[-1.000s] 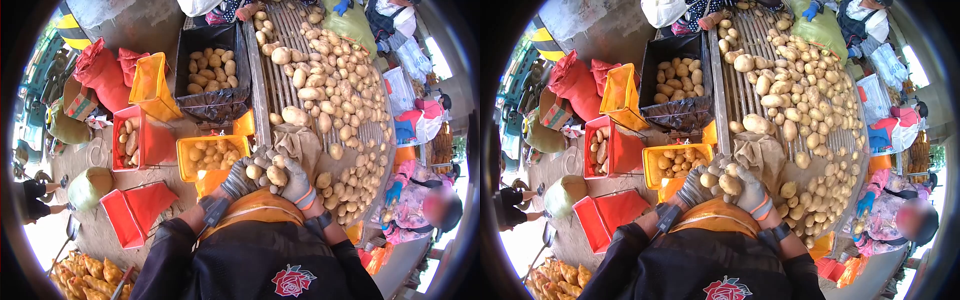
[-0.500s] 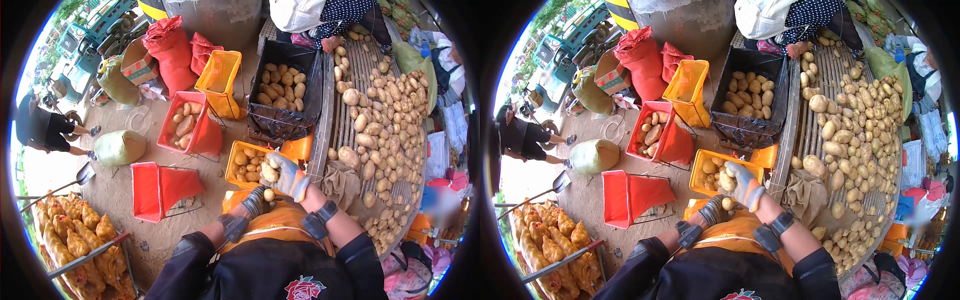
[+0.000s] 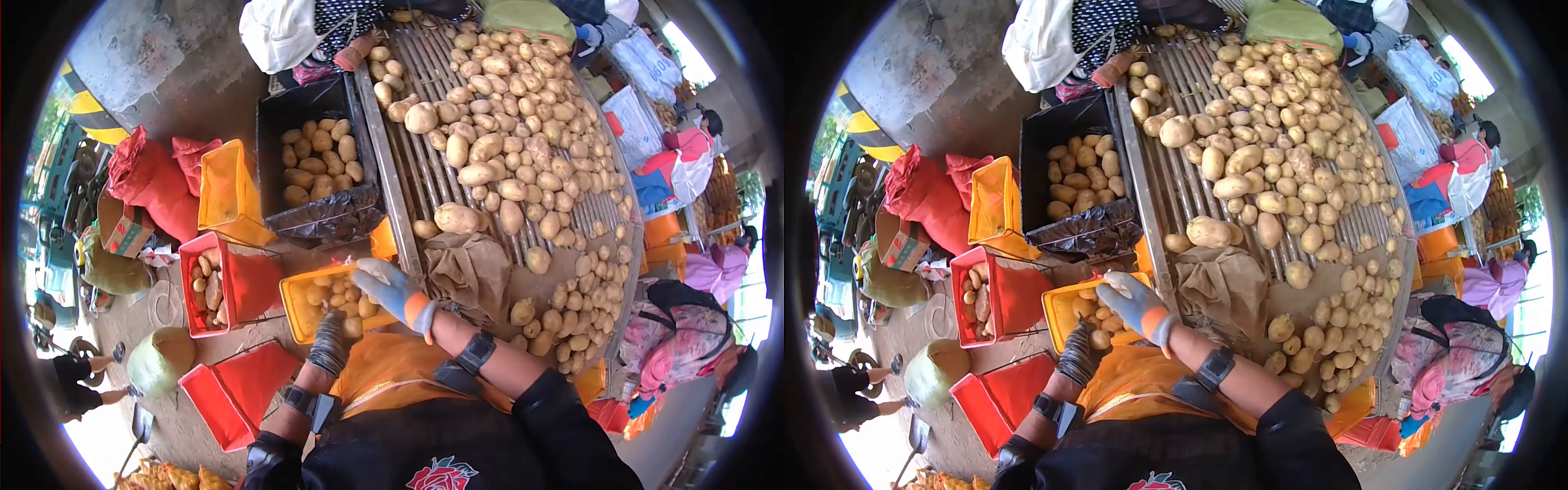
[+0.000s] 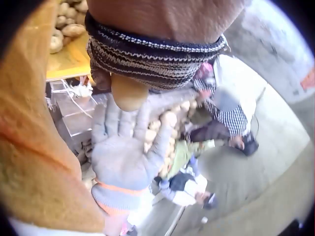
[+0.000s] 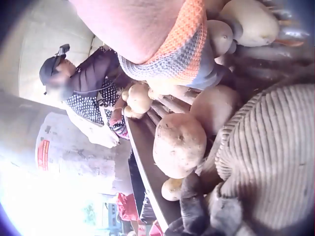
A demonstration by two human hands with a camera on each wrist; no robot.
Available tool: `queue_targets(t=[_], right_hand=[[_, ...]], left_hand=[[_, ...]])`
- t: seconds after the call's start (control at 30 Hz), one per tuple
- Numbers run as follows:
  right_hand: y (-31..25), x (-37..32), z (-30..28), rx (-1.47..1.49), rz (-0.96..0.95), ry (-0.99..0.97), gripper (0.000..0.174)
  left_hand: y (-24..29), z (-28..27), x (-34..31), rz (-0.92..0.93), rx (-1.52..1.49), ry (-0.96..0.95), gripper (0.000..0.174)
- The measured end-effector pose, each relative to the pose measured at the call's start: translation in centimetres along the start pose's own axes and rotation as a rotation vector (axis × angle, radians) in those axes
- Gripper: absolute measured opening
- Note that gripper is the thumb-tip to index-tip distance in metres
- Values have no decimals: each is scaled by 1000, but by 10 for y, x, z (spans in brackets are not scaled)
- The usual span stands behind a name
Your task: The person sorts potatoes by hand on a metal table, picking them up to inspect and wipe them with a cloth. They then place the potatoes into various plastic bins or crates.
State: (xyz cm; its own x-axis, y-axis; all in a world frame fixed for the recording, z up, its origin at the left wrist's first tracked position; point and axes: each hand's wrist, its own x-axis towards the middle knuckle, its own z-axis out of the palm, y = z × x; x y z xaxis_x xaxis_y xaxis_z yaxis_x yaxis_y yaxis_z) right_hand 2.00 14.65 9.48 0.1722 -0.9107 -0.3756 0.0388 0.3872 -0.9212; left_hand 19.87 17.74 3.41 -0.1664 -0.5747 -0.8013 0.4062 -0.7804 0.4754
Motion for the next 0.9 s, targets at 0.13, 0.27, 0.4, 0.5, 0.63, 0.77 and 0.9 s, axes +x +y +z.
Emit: queue_targets(t=[0.13,0.27,0.4,0.5,0.63,0.77,0.9], right_hand=[[-2,-58,-62,473,350,102,60],[16,-95,-111,1046,131,64,43],[44,-120,-187,920,42,425,27],[23,-101,-221,476,75,537,25],[1,-28,-265,-769,-171,636,42],[-21,39,-279,-1367,51,461,47],[-31,61,-281,-1500,160,352,42]], left_hand=[[12,64,7,363,428,-310,27],[11,154,-23,888,1060,-533,19],[-14,190,35,1239,1591,-546,62],[-27,200,53,1100,1999,-561,78],[-23,216,37,1003,2241,-461,94],[-26,212,44,915,2176,-475,100],[-40,199,61,1150,2054,-409,85]])
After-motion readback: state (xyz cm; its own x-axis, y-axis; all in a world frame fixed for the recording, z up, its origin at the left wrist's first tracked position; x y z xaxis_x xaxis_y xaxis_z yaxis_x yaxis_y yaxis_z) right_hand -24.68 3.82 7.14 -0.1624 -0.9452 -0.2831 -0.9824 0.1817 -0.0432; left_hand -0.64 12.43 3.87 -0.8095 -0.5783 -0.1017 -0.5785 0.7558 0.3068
